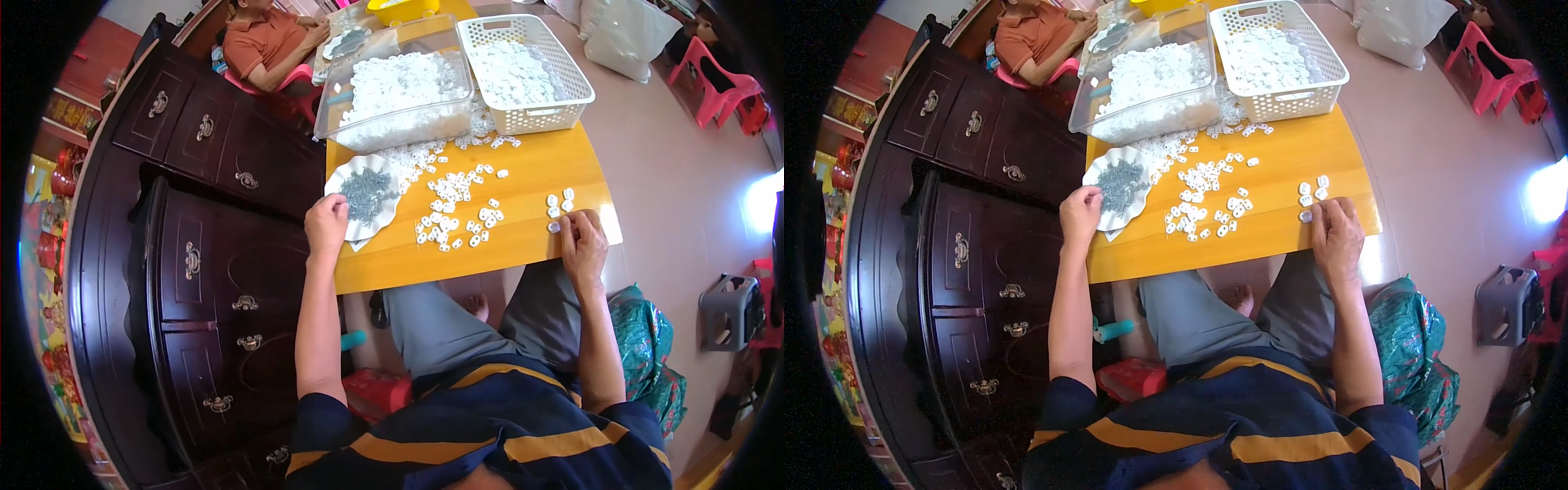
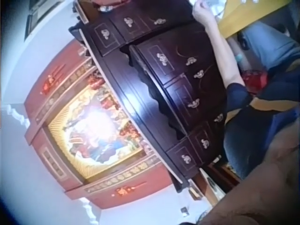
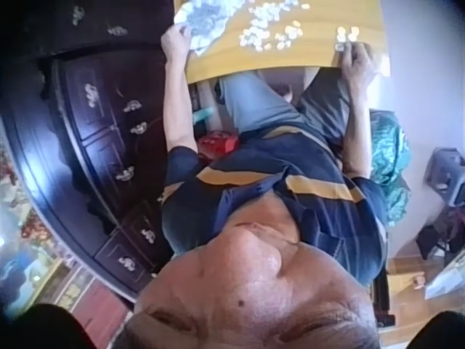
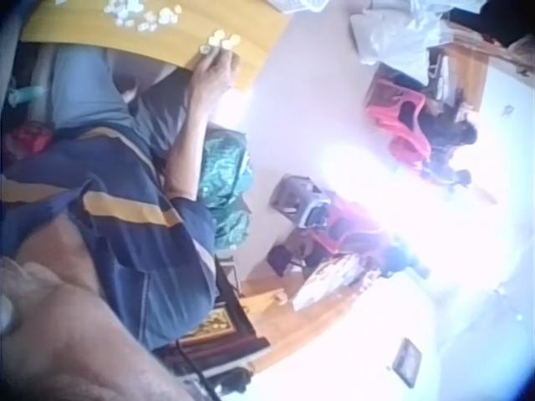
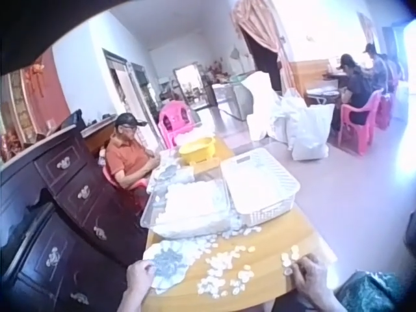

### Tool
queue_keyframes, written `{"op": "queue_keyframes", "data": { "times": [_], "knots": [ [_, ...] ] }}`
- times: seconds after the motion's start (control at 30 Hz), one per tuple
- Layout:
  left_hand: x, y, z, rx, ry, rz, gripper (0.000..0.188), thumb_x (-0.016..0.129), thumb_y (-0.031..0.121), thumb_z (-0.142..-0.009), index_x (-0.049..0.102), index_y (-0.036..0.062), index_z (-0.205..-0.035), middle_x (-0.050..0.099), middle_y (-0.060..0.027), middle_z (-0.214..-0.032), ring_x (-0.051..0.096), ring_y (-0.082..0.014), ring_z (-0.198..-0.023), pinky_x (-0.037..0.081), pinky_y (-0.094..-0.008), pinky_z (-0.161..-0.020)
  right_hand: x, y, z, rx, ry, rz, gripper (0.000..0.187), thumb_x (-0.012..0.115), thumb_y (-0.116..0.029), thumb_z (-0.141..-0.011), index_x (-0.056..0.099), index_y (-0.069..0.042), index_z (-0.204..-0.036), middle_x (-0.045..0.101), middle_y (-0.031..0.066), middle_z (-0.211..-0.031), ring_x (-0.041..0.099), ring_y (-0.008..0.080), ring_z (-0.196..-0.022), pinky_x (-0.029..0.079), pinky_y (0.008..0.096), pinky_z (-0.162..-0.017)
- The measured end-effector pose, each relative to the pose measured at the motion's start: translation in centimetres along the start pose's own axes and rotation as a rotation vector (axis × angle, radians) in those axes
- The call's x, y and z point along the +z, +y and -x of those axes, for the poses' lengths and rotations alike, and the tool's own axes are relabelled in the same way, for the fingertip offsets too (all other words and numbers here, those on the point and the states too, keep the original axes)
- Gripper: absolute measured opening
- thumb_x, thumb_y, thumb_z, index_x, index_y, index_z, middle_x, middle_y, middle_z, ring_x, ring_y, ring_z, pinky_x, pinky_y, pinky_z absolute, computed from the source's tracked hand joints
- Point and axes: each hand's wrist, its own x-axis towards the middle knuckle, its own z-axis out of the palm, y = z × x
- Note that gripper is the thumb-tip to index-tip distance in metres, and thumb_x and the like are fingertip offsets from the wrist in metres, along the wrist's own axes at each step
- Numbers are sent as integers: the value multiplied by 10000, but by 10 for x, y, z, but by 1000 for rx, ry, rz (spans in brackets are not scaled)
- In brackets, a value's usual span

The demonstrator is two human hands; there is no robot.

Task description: Manually assemble small white plastic components at a work table.

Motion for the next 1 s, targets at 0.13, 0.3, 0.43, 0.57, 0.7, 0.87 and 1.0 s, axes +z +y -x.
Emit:
{"op": "queue_keyframes", "data": {
  "times": [0.13, 0.3, 0.43, 0.57, 0.7, 0.87, 1.0],
  "knots": [
    [-8, -9, -1, -62, -6, -135, 123, 698, 119, -886, 743, 80, -994, 710, -137, -967, 698, -362, -893, 551, -460, -778, -2, -2, 0, 7, 10, -1, 109, 685, -118, -955, 663, -18, -917, 614, 136, -874, 646, 318, -726, 503, 418, -668],
    [-4, -6, -5, -122, -110, -307, 162, 663, 129, -917, 744, 58, -1037, 698, -147, -1023, 686, -372, -977, 547, -466, -840, -2, -3, 0, 18, 6, -28, 101, 684, -110, -948, 664, -15, -920, 613, 134, -872, 646, 319, -736, 502, 419, -677],
    [4, -12, -10, -55, -156, -161, 178, 631, 73, -924, 744, 43, -1059, 713, -169, -1012, 688, -392, -967, 545, -473, -844, -3, -3, 0, 20, -1, -30, 98, 683, -111, -946, 672, -15, -930, 619, 136, -880, 651, 321, -751, 506, 419, -691],
    [6, -13, -20, -14, -45, -61, 198, 612, 31, -920, 742, 34, -1070, 724, -189, -999, 689, -405, -958, 540, -483, -855, -3, -1, 0, 32, -3, -22, 103, 684, -120, -947, 682, -17, -942, 624, 141, -894, 656, 331, -776, 512, 420, -711],
    [6, -21, -28, -80, -129, -303, 203, 602, 50, -927, 741, 31, -1072, 716, -203, -997, 688, -408, -958, 535, -495, -848, -4, -1, 0, 49, -22, -15, 114, 685, -132, -947, 685, -18, -945, 633, 144, -914, 665, 342, -803, 518, 425, -729],
    [14, -29, -34, -51, -179, -219, 208, 590, 54, -925, 744, 30, -1062, 720, -206, -1002, 695, -402, -953, 543, -473, -862, -4, -1, -1, 46, -17, -21, 124, 684, -144, -948, 689, -20, -945, 650, 144, -935, 672, 351, -833, 524, 430, -744],
    [13, -34, -39, -87, -234, -55, 209, 586, 62, -919, 744, 24, -1050, 725, -209, -1004, 702, -394, -956, 554, -446, -866, -2, 0, -1, 48, -26, -34, 126, 684, -153, -947, 694, -27, -948, 656, 143, -943, 674, 357, -847, 526, 433, -748]
  ]
}}
